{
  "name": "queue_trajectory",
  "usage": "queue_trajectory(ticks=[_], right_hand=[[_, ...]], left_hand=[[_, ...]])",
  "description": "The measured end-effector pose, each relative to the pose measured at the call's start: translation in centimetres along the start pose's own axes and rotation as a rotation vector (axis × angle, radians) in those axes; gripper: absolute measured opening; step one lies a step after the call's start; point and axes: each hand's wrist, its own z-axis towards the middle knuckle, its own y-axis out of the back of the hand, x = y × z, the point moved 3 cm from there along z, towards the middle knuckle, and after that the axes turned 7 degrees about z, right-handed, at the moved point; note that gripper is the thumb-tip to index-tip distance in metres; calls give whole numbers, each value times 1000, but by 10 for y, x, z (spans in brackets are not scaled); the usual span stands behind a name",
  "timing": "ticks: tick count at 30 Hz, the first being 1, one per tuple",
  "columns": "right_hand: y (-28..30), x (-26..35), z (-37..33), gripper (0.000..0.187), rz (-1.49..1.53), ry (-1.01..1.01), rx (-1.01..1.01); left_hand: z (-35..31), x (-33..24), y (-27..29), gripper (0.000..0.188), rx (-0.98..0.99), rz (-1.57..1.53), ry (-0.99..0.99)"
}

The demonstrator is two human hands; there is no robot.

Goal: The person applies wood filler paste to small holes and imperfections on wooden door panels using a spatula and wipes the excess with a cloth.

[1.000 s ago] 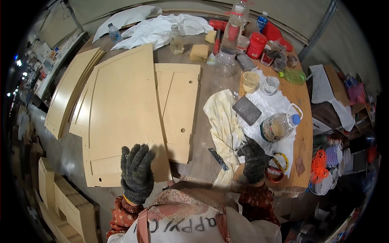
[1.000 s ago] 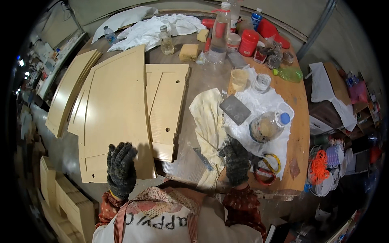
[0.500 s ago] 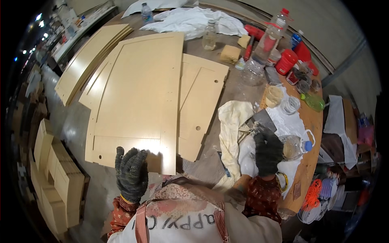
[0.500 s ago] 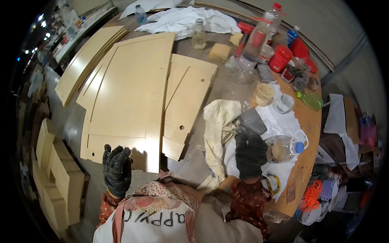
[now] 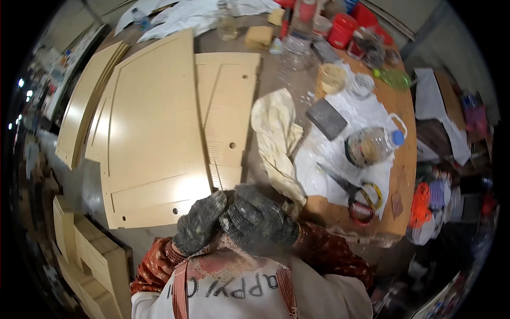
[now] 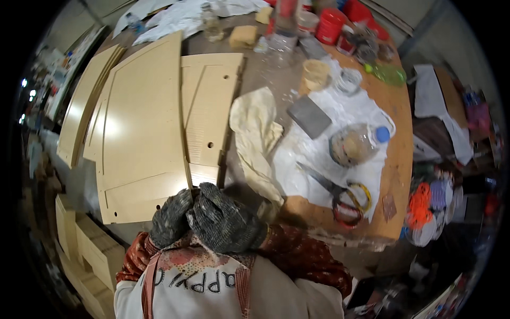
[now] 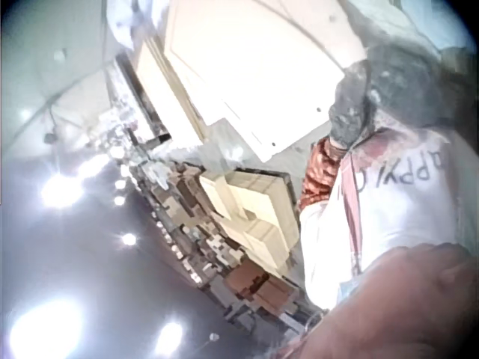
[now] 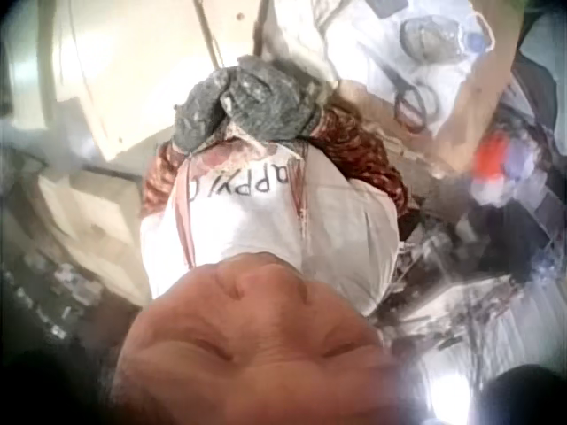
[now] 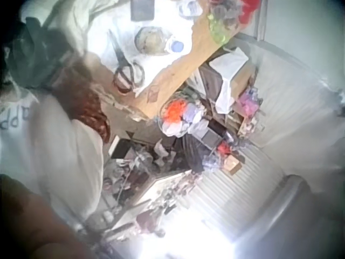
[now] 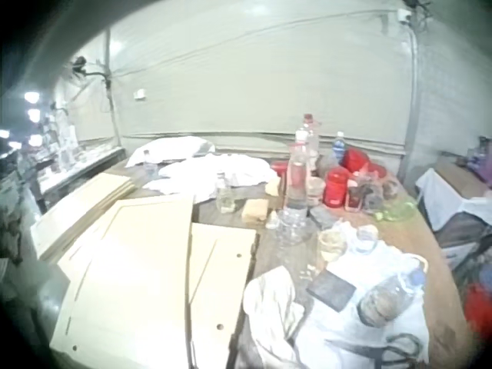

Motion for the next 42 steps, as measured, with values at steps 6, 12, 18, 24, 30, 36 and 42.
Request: queue_trajectory(ticks=[6,12,18,24,30,36,42], right_hand=[[-33,14,2,34,-2847,346,662],[-10,18,-32,44,-3008,379,522],[-1,65,-59,44,-2726,-382,-517],[-10,88,-22,44,-3134,-527,-559],[0,86,-12,51,-3383,-175,-465],[-17,111,-4,70,-3139,136,-675],[-12,152,0,44,-2939,28,-954]], left_hand=[[26,4,-18,55,49,-473,33],[26,9,-35,48,347,-619,304],[33,6,-31,31,325,-1630,917],[16,6,-45,28,398,-1273,784],[-6,15,-49,33,387,-1692,928],[-24,27,-56,33,318,-1603,930],[-34,30,-60,36,332,-1583,910]])
